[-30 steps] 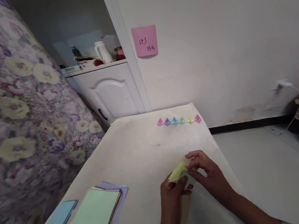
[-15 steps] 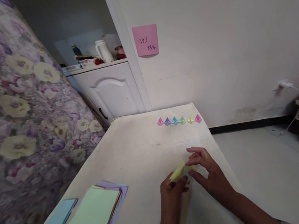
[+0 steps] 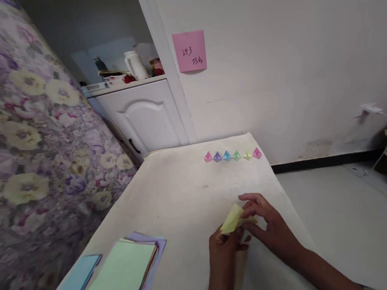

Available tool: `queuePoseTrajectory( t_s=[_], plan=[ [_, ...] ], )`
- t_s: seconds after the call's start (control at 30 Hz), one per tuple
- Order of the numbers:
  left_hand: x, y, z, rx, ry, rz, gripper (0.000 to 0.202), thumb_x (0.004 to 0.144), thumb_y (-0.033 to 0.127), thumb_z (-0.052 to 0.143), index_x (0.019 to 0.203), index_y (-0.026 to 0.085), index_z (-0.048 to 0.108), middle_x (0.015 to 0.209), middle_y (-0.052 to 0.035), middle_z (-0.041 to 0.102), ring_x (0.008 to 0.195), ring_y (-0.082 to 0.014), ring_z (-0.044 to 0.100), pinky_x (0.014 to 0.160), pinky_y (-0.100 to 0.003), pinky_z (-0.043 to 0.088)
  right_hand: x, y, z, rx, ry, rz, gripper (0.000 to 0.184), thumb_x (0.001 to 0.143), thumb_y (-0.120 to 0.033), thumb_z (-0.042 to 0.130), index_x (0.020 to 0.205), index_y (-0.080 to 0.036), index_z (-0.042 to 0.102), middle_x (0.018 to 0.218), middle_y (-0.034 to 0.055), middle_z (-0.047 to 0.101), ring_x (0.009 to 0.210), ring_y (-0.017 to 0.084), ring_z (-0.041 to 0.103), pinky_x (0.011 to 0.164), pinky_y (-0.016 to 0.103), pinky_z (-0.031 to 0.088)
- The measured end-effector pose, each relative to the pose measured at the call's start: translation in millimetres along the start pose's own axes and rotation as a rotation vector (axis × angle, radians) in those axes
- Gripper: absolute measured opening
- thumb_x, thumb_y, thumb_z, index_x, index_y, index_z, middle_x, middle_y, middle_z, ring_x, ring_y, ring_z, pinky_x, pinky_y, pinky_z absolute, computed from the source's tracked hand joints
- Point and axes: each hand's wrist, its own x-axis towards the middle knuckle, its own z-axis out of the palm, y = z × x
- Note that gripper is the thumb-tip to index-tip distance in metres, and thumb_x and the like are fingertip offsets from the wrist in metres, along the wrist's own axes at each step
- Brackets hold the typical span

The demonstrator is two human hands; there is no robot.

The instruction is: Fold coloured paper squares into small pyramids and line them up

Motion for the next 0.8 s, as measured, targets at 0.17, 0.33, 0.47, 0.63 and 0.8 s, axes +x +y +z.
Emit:
queuePoseTrajectory(
  t_s=[0.17,0.33,0.47,0.63,0.8],
  plan=[
    [0,0,-0.9,0.006,-0.021,0.005,0.032,0.072,0.032,0.064,0.097,0.011,0.067,0.082,-0.0088,0.069,0.070,-0.0180,0.062,0.060,-0.025,0.048,2,4,-1,-0.024,-0.002,0.053,0.018,0.071,-0.012,0.059,0.085,-0.023,0.061,0.117,0.0038,0.049,0.086,0.016,0.055,0.077,0.031,0.045],
    [1,-2,-0.6,0.021,-0.012,-0.009,0.033,0.070,0.034,0.066,0.094,0.011,0.068,0.076,-0.0065,0.067,0.068,-0.0172,0.059,0.059,-0.026,0.046,4,8,0,0.032,-0.044,0.069,0.013,0.071,-0.011,0.060,0.079,-0.021,0.063,0.112,0.0038,0.053,0.100,0.019,0.052,0.082,0.029,0.042],
    [2,-9,-1.7,0.032,0.016,-0.016,0.028,0.068,0.038,0.067,0.074,0.011,0.068,0.059,-0.0013,0.060,0.056,-0.0118,0.050,0.053,-0.022,0.038,6,11,1,0.066,-0.103,0.099,0.008,0.072,-0.013,0.058,0.072,-0.018,0.063,0.097,0.0034,0.058,0.091,0.018,0.055,0.079,0.027,0.042],
    [4,-12,-6.3,0.080,0.065,-0.002,0.033,0.070,0.043,0.063,0.064,0.011,0.064,0.050,0.0017,0.051,0.048,-0.0088,0.041,0.048,-0.021,0.030,9,15,1,0.035,-0.130,0.201,0.006,0.074,-0.017,0.056,0.074,-0.017,0.062,0.076,0.0008,0.059,0.073,0.016,0.055,0.065,0.025,0.042],
    [6,-14,-8.8,-0.018,0.038,-0.031,0.032,0.069,0.043,0.063,0.067,0.011,0.063,0.049,0.0012,0.052,0.043,-0.0079,0.041,0.044,-0.020,0.028,7,18,2,0.053,-0.133,0.245,0.006,0.073,-0.018,0.055,0.075,-0.017,0.061,0.073,0.0001,0.058,0.069,0.016,0.054,0.062,0.024,0.041]
  ],
)
